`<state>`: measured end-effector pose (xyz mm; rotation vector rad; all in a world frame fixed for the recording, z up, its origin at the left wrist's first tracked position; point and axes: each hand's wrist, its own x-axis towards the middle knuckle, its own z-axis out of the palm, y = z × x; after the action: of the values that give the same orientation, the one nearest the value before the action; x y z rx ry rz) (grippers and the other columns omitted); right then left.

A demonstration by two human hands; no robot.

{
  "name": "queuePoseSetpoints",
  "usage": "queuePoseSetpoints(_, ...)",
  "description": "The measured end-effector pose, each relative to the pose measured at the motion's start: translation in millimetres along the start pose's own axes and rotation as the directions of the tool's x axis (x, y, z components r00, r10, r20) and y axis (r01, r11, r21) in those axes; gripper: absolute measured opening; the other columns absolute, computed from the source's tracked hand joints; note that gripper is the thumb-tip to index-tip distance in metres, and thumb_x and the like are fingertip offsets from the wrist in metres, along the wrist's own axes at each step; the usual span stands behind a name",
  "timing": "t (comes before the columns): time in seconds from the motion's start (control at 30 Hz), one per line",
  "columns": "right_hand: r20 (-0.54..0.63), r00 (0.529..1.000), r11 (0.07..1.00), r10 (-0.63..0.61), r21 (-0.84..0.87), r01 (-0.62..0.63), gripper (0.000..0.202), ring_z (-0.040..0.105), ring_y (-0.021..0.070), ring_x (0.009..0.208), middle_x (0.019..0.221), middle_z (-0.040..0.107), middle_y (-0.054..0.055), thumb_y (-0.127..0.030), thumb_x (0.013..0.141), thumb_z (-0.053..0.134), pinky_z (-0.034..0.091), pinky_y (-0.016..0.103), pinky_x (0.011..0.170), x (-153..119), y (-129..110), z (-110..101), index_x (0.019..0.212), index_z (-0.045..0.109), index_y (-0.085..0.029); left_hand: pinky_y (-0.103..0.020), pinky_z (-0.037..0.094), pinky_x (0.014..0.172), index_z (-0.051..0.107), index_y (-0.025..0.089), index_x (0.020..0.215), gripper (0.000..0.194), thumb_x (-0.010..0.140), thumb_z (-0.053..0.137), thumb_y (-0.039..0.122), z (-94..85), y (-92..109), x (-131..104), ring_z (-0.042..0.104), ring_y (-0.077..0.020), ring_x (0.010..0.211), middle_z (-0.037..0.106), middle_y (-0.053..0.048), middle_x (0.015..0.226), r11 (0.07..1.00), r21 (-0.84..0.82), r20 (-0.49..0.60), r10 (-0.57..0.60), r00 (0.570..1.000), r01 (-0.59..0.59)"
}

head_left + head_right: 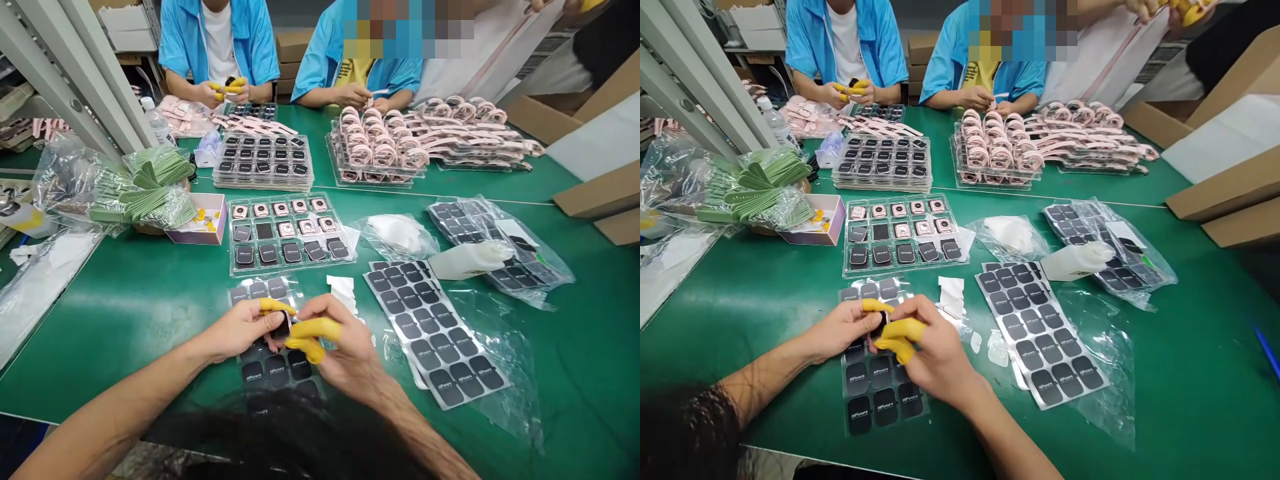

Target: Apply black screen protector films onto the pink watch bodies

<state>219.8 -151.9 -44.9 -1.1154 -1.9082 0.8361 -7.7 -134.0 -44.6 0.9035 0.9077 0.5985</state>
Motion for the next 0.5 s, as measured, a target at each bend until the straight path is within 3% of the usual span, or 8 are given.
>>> queuePoseSetpoints(0.1, -0.059, 0.981, 0.982, 0.184, 0.065, -0.18, 0.018, 0.056, 0.0173, 0.048, 0.073, 0.066, 0.0, -0.046, 0.1, 0.071, 0.047, 0.033, 0.042, -23.7, 11.0, -14.0, 0.094, 0.076, -0.03, -0.028, 0.053, 0.063, 0.066, 0.021, 0.118, 0.071, 0.078, 0.088, 0.075, -6.4, -5.4, 2.6, 0.065, -0.0127, 0.063, 0.069, 0.002, 0.085, 0.999, 0.02, -0.137, 0.042, 0.99, -0.039)
queuePoseSetpoints(0.2, -0.222, 0.94, 0.929, 0.261, -0.209, -0.307, 0.021, 0.051, 0.0171, 0.047, 0.077, 0.067, 0.002, -0.051, 0.092, 0.078, 0.038, 0.034, 0.041, -39.3, 35.8, -31.8, 0.098, 0.08, -0.031, -0.03, 0.056, 0.07, 0.065, 0.02, 0.118, 0.068, 0.076, 0.094, 0.066, -10.1, -5.5, 3.9, 0.069, -0.0128, 0.069, 0.07, 0.001, 0.093, 0.999, 0.009, -0.173, 0.048, 0.984, -0.047)
queuePoseSetpoints(0.27, -0.308, 0.933, 0.866, 0.187, -0.396, -0.304, 0.026, 0.058, 0.0209, 0.058, 0.094, 0.071, 0.007, -0.05, 0.092, 0.073, 0.041, 0.036, 0.047, -35.8, 54.3, -43.2, 0.109, 0.082, -0.031, -0.03, 0.058, 0.077, 0.066, 0.021, 0.121, 0.069, 0.069, 0.103, 0.048, -9.8, -3.7, 3.6, 0.071, -0.0134, 0.076, 0.072, 0.001, 0.095, 0.999, -0.003, -0.167, 0.036, 0.985, -0.037)
queuePoseSetpoints(0.33, -0.29, 0.948, 0.837, 0.131, -0.481, -0.262, 0.032, 0.065, 0.0251, 0.072, 0.106, 0.073, 0.009, -0.047, 0.094, 0.066, 0.046, 0.038, 0.055, -21.9, 69.7, -51.7, 0.115, 0.082, -0.03, -0.03, 0.057, 0.077, 0.067, 0.021, 0.122, 0.072, 0.062, 0.105, 0.032, -7.8, -2.6, 3.3, 0.071, -0.014, 0.076, 0.072, 0.003, 0.089, 1.0, 0.006, -0.171, 0.03, 0.985, -0.029)
queuePoseSetpoints(0.43, -0.228, 0.968, 0.841, 0.107, -0.498, -0.21, 0.027, 0.063, 0.0241, 0.069, 0.09, 0.074, 0.007, -0.043, 0.096, 0.062, 0.044, 0.037, 0.057, 2.0, 76.8, -52.3, 0.099, 0.084, -0.027, -0.029, 0.055, 0.071, 0.068, 0.019, 0.121, 0.067, 0.063, 0.102, 0.025, -4.5, -4.0, 4.1, 0.07, -0.0146, 0.069, 0.07, 0.005, 0.074, 0.998, 0.05, -0.208, 0.042, 0.977, -0.032)
queuePoseSetpoints(0.5, -0.191, 0.98, 0.902, 0.049, -0.413, -0.125, 0.023, 0.061, 0.0212, 0.064, 0.082, 0.072, 0.004, -0.039, 0.099, 0.064, 0.044, 0.036, 0.055, 11.0, 66.7, -41.0, 0.094, 0.082, -0.026, -0.029, 0.056, 0.07, 0.07, 0.018, 0.12, 0.064, 0.064, 0.099, 0.024, -3.6, -6.6, 5.5, 0.071, -0.0157, 0.067, 0.07, 0.005, 0.071, 0.996, 0.079, -0.239, 0.051, 0.97, -0.033)
